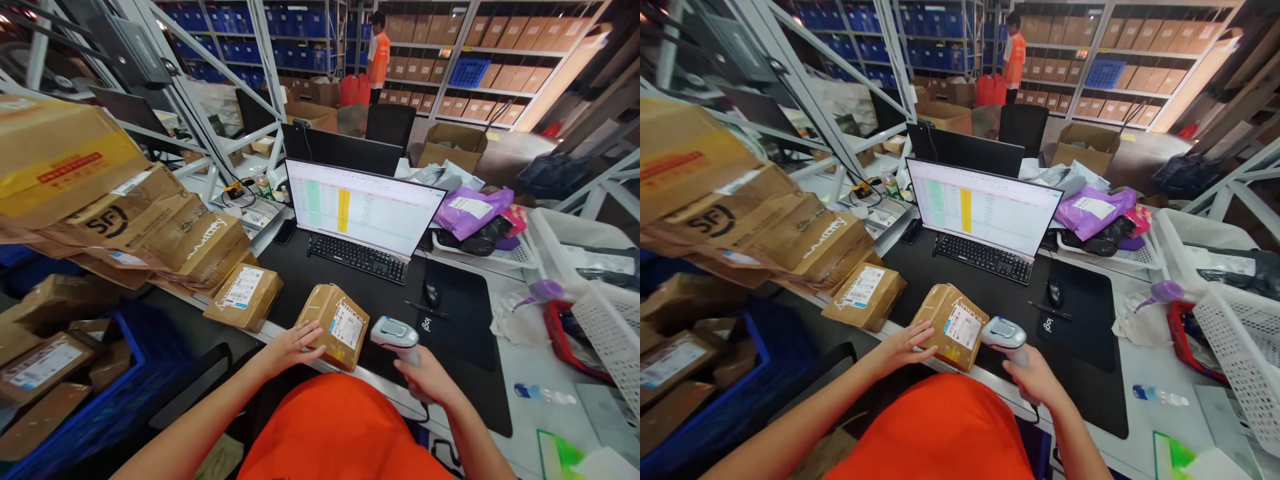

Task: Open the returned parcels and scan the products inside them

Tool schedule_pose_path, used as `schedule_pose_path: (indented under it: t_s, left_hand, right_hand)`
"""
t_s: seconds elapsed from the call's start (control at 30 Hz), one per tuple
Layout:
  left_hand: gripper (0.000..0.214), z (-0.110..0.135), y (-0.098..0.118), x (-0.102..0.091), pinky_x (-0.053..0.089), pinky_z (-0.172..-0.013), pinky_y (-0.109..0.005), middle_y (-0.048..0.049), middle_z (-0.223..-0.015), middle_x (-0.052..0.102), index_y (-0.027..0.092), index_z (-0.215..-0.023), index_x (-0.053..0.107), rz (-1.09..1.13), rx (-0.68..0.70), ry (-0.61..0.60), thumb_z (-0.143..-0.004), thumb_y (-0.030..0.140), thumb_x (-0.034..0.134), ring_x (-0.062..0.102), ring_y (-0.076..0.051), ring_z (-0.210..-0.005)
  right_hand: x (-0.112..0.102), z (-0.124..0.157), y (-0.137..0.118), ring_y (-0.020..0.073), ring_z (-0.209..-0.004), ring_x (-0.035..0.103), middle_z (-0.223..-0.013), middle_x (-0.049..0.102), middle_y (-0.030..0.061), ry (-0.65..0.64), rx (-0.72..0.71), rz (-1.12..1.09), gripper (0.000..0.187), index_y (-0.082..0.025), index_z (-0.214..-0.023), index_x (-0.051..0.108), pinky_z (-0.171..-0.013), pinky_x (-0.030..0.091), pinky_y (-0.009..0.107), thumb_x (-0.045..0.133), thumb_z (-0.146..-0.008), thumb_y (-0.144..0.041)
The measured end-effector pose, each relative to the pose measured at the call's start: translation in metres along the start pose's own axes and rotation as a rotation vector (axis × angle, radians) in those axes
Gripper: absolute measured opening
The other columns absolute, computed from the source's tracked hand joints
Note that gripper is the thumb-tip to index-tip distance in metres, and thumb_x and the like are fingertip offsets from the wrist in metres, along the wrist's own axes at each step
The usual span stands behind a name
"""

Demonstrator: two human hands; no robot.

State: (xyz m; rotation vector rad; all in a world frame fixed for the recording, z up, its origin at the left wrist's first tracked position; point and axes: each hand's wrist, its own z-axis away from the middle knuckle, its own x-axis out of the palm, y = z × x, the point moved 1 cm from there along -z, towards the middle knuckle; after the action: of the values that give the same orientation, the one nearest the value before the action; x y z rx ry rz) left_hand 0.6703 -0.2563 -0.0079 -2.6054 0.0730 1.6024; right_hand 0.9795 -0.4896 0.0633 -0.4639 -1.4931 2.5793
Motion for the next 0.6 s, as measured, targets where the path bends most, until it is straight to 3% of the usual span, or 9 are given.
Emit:
schedule_pose_path:
  t_s: [0.13, 0.3, 0.37, 0.47, 0.6]
  left_hand:
    - [0.050, -0.007, 0.002, -0.003, 0.044, -0.117, -0.049, -0.0098, -0.152, 0.039, 0.028, -0.129, 0.059, -0.080, 0.035, 0.049, -0.087, 0.000, 0.061, 0.034, -0.030, -0.148]
    - [0.049, -0.005, 0.008, -0.002, 0.048, -0.113, -0.045, -0.0107, -0.155, 0.035, 0.028, -0.130, 0.059, -0.126, -0.003, 0.090, -0.087, 0.004, 0.064, 0.032, -0.031, -0.149]
    - [0.053, -0.002, 0.008, -0.001, 0.049, -0.113, -0.044, -0.0112, -0.155, 0.033, 0.027, -0.133, 0.057, -0.107, -0.067, 0.091, -0.087, 0.001, 0.062, 0.031, -0.031, -0.150]
    - [0.067, -0.001, 0.008, -0.004, 0.050, -0.111, -0.044, -0.0122, -0.156, 0.029, 0.027, -0.139, 0.049, -0.022, -0.258, 0.096, -0.081, -0.006, 0.058, 0.028, -0.032, -0.151]
    - [0.092, -0.014, 0.014, -0.013, 0.045, -0.114, -0.050, -0.0170, -0.154, 0.024, 0.023, -0.143, 0.037, 0.301, -0.685, 0.094, -0.061, -0.004, 0.067, 0.031, -0.036, -0.148]
  right_hand:
    - [0.034, -0.007, -0.034, 0.0086, -0.047, 0.041, -0.056, 0.052, -0.0055, -0.113, -0.103, 0.126, 0.031, -0.016, -0.098, 0.065, -0.046, 0.035, 0.022, 0.071, -0.073, -0.034]
    - [0.028, -0.014, -0.018, 0.0104, -0.045, 0.044, -0.058, 0.055, -0.0043, -0.101, -0.111, 0.119, 0.042, -0.017, -0.103, 0.063, -0.044, 0.036, 0.024, 0.066, -0.075, -0.048]
    - [0.016, -0.015, -0.002, 0.0128, -0.045, 0.048, -0.059, 0.057, -0.0036, 0.010, -0.081, 0.146, 0.053, -0.016, -0.110, 0.060, -0.045, 0.038, 0.026, 0.063, -0.075, -0.055]
    - [-0.016, -0.018, 0.036, 0.0188, -0.049, 0.061, -0.067, 0.065, 0.0002, 0.301, 0.027, 0.248, 0.064, -0.017, -0.122, 0.052, -0.052, 0.046, 0.031, 0.057, -0.075, -0.060]
    - [-0.085, -0.022, 0.118, 0.0267, -0.060, 0.070, -0.062, 0.067, 0.0055, 0.620, 0.257, 0.531, 0.049, -0.019, -0.109, 0.056, -0.060, 0.051, 0.036, 0.046, -0.081, -0.058]
